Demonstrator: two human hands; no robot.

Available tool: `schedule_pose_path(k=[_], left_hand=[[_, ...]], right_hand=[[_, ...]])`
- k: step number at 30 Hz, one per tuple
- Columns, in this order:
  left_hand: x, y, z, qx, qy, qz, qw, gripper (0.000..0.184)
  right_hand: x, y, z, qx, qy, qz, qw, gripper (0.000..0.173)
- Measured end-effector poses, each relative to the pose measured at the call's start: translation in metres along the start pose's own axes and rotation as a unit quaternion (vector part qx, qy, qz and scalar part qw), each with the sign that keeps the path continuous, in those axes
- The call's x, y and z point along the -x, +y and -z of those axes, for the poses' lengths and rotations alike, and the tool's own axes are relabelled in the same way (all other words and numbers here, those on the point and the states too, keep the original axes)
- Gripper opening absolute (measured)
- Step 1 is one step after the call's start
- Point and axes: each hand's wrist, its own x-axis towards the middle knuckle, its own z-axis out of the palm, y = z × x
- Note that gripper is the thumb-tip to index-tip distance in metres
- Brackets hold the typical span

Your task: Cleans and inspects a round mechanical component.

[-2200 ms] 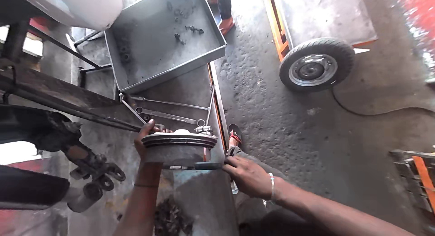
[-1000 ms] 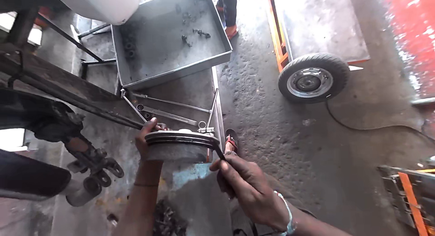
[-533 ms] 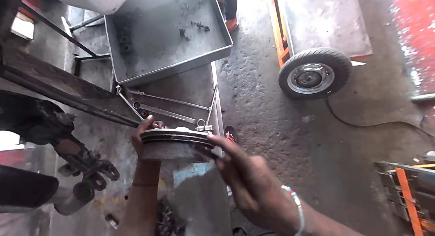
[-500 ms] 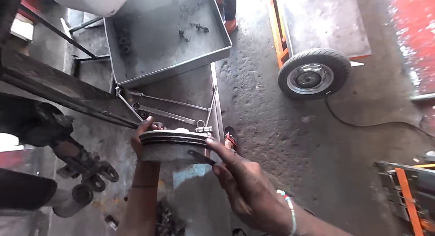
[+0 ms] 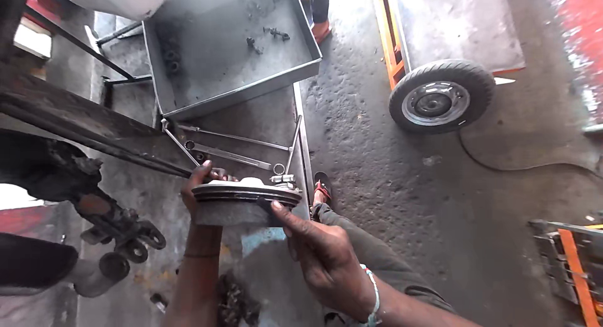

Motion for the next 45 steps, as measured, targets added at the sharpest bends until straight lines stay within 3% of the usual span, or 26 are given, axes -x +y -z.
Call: schedule_pose_path(k=[5, 8, 11, 16, 22, 27, 31, 35, 40, 44, 45], left_hand=[[0.005, 0.001, -0.007, -0.021, -0.017, -0.02, 0.999, 0.047], [0.016, 0.015, -0.043, -0.044, 0.074, 0.006, 0.996, 0.054], [0.017, 0.019, -0.051, -0.031, 0.107, 0.029, 0.993, 0.054], [0.016, 0.016, -0.039, -0.05, 0.047, 0.022, 0.997, 0.057], [0.017, 0.02, -0.055, -0.046, 0.108, 0.024, 0.993, 0.055], [0.017, 0.018, -0.047, -0.062, 0.074, 0.025, 0.995, 0.058], [0.007, -0.001, -0.014, 0.001, 0.024, -0.044, 0.999, 0.041], [0.025, 0.02, -0.063, -0.064, 0.111, 0.013, 0.992, 0.053], [0.033, 0.001, -0.029, -0.059, 0.004, -0.063, 0.996, 0.028], [0.036, 0.022, -0.081, -0.088, 0.119, 0.003, 0.989, 0.053], [0.035, 0.023, -0.081, -0.097, 0.126, 0.005, 0.987, 0.052]], right_hand=[[0.008, 0.005, 0.0, 0.013, 0.0, 0.028, 1.0, 0.039], [0.012, 0.008, 0.0, 0.016, -0.004, 0.034, 0.999, 0.038], [-0.001, 0.005, -0.003, 0.004, 0.005, 0.021, 1.0, 0.036], [0.005, 0.004, -0.003, -0.001, -0.011, 0.029, 1.0, 0.038], [-0.012, 0.001, -0.001, -0.023, -0.004, 0.008, 1.0, 0.037], [0.006, 0.001, -0.003, -0.02, -0.004, 0.025, 0.999, 0.038], [-0.008, 0.002, -0.004, -0.026, 0.029, 0.006, 0.999, 0.036], [0.008, 0.005, -0.004, -0.037, 0.028, 0.015, 0.999, 0.037], [-0.012, 0.001, -0.003, -0.073, 0.042, -0.01, 0.996, 0.036], [0.008, 0.003, -0.004, -0.067, 0.038, 0.01, 0.997, 0.038], [0.009, 0.005, -0.003, -0.072, 0.042, 0.011, 0.996, 0.038]])
